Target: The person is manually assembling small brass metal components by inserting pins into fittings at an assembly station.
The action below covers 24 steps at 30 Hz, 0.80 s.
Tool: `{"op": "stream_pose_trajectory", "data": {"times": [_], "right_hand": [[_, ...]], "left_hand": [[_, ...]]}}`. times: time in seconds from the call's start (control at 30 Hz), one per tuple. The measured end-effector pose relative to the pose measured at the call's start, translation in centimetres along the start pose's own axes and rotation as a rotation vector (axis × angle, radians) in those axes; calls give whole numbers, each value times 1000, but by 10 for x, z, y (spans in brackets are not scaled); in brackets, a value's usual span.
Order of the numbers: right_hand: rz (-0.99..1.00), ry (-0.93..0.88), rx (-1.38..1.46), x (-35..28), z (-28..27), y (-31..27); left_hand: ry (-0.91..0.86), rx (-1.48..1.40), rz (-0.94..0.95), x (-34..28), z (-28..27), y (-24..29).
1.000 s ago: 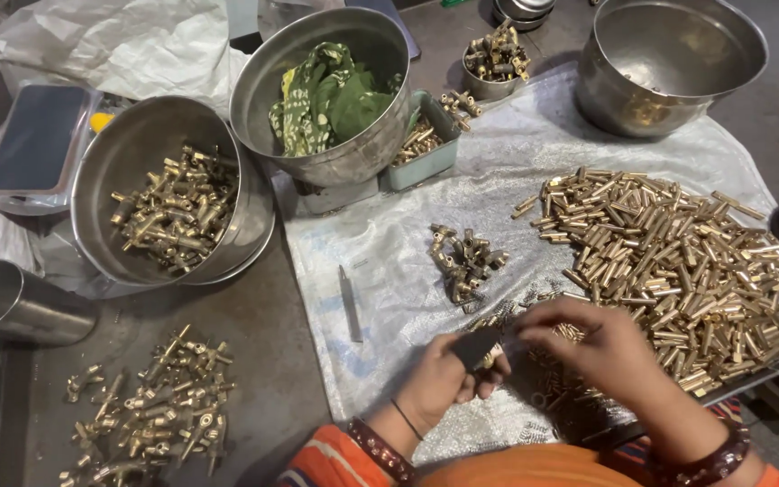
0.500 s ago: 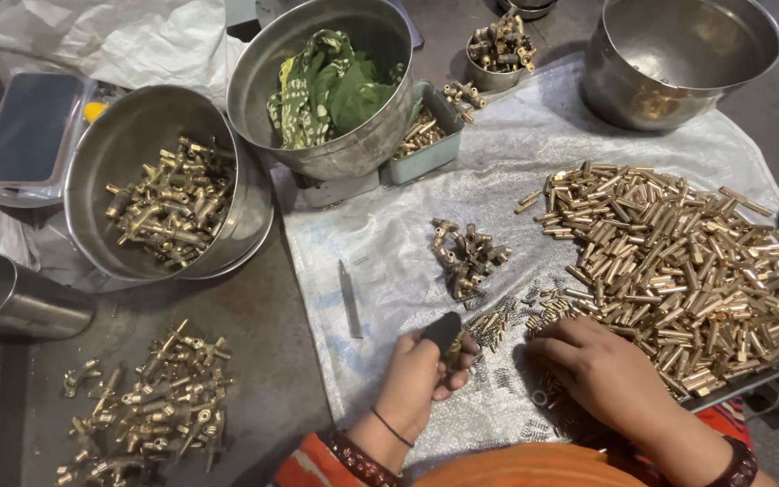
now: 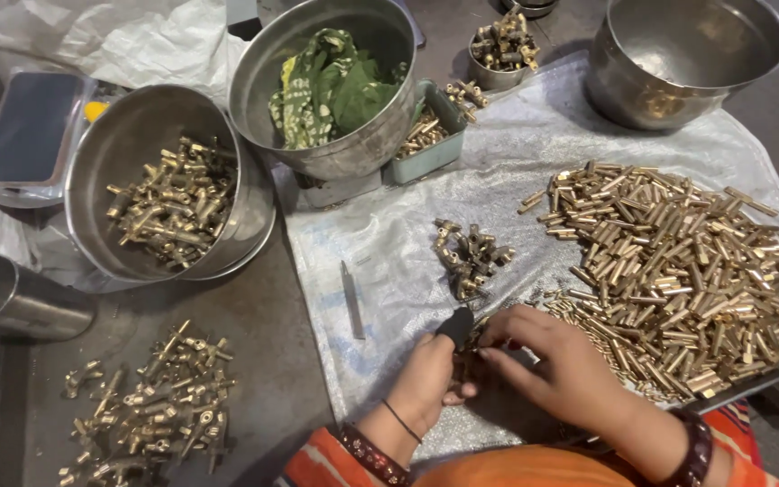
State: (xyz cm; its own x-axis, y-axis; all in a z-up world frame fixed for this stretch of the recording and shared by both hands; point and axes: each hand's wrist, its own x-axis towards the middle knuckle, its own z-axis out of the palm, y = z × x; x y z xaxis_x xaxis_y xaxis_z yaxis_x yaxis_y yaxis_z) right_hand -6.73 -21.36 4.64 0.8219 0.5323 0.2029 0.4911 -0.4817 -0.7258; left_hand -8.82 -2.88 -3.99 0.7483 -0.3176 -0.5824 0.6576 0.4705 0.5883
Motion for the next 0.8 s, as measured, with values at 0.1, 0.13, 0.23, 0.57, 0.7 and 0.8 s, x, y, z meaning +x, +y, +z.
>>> {"op": "stream_pose_trajectory", "data": {"times": [0.1, 0.13, 0.23, 0.57, 0.7, 0.8], "right_hand": [[-27, 22, -55, -1, 17, 5], [-25, 19, -55, 0, 17, 2], [-57, 60, -113, -1, 16, -1], [284, -109, 88, 24, -8, 39], [219, 103, -180, 75, -38, 34], [7, 100, -425, 74, -15, 78]], "left_hand": [[-4, -15, 27, 4, -6, -7], [-4, -19, 25, 6, -8, -10], [-19, -28, 46, 14, -11, -20], [-139, 102, 158, -3, -7, -9], [-232, 101, 238, 4, -23, -18], [-253, 23, 262, 4, -26, -10]]}}
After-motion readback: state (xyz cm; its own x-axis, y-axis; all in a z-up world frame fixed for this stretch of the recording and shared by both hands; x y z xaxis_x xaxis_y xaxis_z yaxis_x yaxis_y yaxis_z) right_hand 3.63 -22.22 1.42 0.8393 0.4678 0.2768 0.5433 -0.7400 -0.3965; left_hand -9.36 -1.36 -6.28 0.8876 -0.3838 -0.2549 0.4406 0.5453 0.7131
